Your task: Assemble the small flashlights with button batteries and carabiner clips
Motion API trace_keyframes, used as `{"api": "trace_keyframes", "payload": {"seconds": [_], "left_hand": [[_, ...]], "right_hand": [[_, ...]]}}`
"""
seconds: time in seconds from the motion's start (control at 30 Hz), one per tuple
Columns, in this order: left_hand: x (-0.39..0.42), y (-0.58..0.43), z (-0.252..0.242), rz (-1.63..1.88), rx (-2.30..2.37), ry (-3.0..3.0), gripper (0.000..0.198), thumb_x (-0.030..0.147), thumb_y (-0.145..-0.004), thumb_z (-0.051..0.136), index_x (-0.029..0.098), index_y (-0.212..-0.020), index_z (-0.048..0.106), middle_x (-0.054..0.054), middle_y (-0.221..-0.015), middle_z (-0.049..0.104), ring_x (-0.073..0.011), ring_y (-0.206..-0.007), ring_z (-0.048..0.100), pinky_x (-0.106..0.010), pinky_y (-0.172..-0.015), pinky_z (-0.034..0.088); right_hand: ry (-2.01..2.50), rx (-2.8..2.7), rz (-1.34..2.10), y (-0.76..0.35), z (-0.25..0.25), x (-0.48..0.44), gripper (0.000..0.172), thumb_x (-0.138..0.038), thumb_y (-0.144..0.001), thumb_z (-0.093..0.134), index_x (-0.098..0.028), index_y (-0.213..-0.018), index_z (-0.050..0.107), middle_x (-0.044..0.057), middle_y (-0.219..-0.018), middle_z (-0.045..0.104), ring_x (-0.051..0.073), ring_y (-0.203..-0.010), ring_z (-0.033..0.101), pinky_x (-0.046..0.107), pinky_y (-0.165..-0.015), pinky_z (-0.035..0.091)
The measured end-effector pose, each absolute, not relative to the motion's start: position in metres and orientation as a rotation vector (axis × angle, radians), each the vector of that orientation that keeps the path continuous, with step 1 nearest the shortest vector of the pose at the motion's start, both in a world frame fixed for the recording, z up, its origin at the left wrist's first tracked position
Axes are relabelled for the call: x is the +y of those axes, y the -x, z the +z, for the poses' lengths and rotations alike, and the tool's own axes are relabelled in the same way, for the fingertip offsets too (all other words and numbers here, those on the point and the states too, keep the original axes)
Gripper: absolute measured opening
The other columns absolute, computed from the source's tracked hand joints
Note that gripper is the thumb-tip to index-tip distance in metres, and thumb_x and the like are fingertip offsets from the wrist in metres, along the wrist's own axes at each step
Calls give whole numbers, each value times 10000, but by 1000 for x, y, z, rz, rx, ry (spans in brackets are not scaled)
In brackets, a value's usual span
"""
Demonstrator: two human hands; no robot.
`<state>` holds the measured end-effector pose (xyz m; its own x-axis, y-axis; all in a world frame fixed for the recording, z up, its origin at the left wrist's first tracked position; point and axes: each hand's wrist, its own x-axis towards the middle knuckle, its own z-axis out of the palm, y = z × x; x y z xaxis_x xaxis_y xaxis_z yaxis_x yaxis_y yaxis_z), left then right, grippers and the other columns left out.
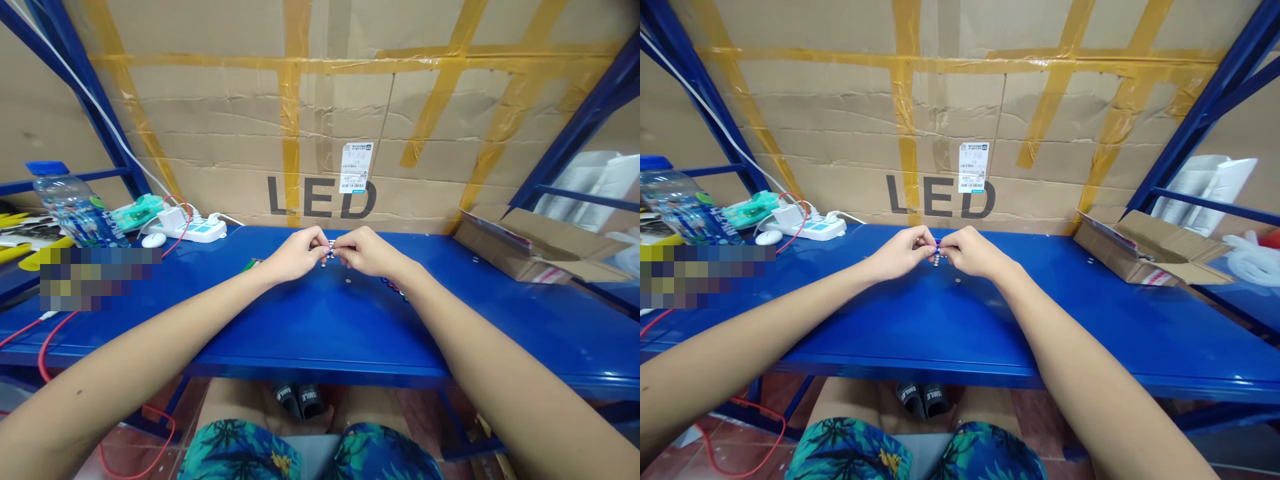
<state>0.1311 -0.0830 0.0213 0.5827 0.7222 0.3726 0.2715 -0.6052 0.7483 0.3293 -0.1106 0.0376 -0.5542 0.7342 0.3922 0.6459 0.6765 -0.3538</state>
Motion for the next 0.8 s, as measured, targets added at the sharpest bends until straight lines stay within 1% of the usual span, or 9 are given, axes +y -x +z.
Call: {"api": "trace_keyframes", "payload": {"seconds": [0.1, 0.23, 0.33, 0.53, 0.6, 0.7, 0.8], "left_hand": [[-83, -131, 20, 935, 778, -2223, 63, 163, -868, 572, 171, -808, 554, -30, -786, 694, -162, -781, 656, -311, -750, 487], [-84, -129, 18, 998, 755, -2345, 103, 202, -875, 591, 173, -784, 553, -22, -817, 689, -159, -780, 633, -300, -731, 471], [-85, -129, 16, 1054, 739, -2465, 104, 193, -883, 587, 174, -782, 576, -12, -817, 683, -153, -771, 617, -290, -720, 459], [-84, -128, 11, 1188, 581, -2740, 147, 103, -907, 514, 185, -850, 622, -30, -872, 701, -161, -817, 635, -296, -756, 478], [-83, -128, 9, 1250, 511, -2807, 166, 90, -911, 501, 188, -856, 623, -38, -881, 698, -165, -839, 632, -301, -772, 484], [-81, -129, 10, 1281, 411, -2835, 190, 71, -912, 484, 188, -823, 605, -42, -884, 687, -164, -857, 619, -306, -790, 485], [-84, -128, 15, 1216, 417, -2810, 172, 78, -910, 490, 191, -819, 581, -44, -918, 673, -164, -895, 604, -315, -832, 479]], "right_hand": [[1089, -2338, 301, -328, 37, -110, 239, -101, -822, 506, -146, -648, 664, -1, -557, 601, 100, -527, 497, 250, -573, 352], [1168, -2182, 580, -326, 35, -110, 215, -193, -833, 545, -156, -640, 633, -8, -535, 591, 105, -467, 534, 235, -504, 393], [1210, -2064, 791, -325, 33, -109, 182, -203, -802, 574, -161, -629, 612, -13, -496, 565, 101, -399, 506, 227, -430, 398], [1118, -1805, 1197, -329, 32, -105, 81, -153, -677, 611, -154, -597, 623, -8, -472, 543, 90, -358, 430, 222, -340, 333], [1090, -1740, 1307, -330, 31, -105, 64, -153, -658, 618, -147, -596, 629, -7, -453, 531, 85, -339, 406, 222, -328, 301], [1086, -1730, 1339, -331, 32, -104, 80, -179, -684, 632, -137, -617, 646, -19, -416, 494, 81, -328, 394, 220, -334, 290], [1072, -1823, 1246, -333, 33, -104, 108, -220, -722, 655, -139, -651, 657, -16, -462, 528, 90, -375, 448, 224, -369, 350]]}}
